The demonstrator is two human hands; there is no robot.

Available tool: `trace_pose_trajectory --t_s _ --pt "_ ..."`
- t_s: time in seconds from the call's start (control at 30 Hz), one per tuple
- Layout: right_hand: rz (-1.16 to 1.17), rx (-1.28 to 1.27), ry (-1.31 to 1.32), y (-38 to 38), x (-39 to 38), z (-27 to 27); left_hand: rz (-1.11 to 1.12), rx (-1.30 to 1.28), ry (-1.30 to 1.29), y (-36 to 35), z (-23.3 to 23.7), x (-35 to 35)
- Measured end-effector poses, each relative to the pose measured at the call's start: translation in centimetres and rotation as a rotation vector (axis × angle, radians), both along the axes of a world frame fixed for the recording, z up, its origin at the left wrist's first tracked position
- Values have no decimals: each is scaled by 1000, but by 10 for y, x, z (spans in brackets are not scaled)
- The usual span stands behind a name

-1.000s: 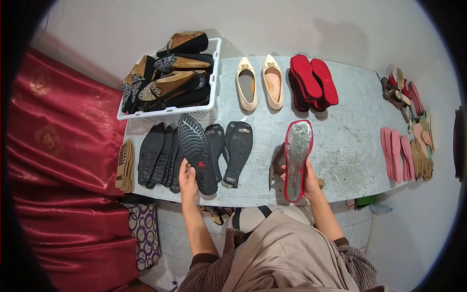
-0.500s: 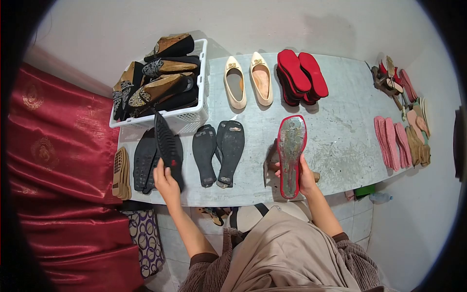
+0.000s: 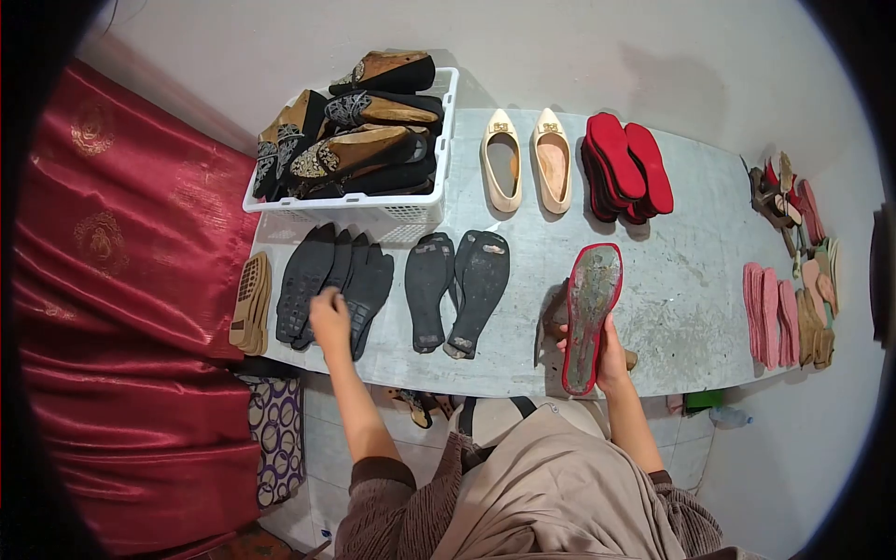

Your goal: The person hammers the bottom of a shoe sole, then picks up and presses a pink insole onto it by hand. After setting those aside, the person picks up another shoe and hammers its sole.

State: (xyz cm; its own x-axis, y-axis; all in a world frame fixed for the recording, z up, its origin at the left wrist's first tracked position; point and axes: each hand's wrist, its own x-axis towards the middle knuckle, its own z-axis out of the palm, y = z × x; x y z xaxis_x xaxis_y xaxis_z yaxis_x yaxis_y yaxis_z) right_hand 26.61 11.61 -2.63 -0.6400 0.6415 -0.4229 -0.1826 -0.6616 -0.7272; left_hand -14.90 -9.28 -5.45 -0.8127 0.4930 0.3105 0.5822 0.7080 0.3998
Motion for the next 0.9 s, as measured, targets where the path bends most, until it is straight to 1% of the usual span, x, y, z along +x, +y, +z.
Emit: trace_pose_trajectory --t_s 0.07,0.1,0.17,0.2,0.27,0.33,0.4,0.43,0.47,0.53,0.6,0.73,0.8,0.9 --pt "-10 -16 -7 1 -1 1 209 -132 31 1 20 -24" --pt "-5 1 -17 1 -2 2 209 -133 30 -8 12 -41" --pt "-1 21 -23 1 -3 3 159 -236 -5 -21 -12 -74" --pt "8 19 -23 2 -2 4 157 -233 -1 -17 -8 -72" --pt "13 16 -21 3 -3 4 291 -467 -102 -10 5 -60" --pt "-11 5 -26 3 -2 3 280 -432 -49 -14 -4 -66" --pt "-14 0 -27 2 -3 5 256 -178 -78 -18 -4 -70" --pt "-12 -1 -30 3 -3 6 143 -24 32 -22 -3 -65" --pt "-19 -1 -30 4 -4 6 136 -24 32 -23 -2 -62" --pt "-17 -1 -18 4 -3 5 -104 652 -1024 -10 54 -3" --pt "-13 -10 2 5 -5 2 -255 909 -1251 2 71 41" --pt "11 -36 17 4 -11 2 -350 969 -1278 20 79 92" --pt "27 -36 19 3 -14 6 -345 1005 -1369 30 84 112" --pt "85 -26 72 2 -16 13 -378 1003 -1431 46 88 133"
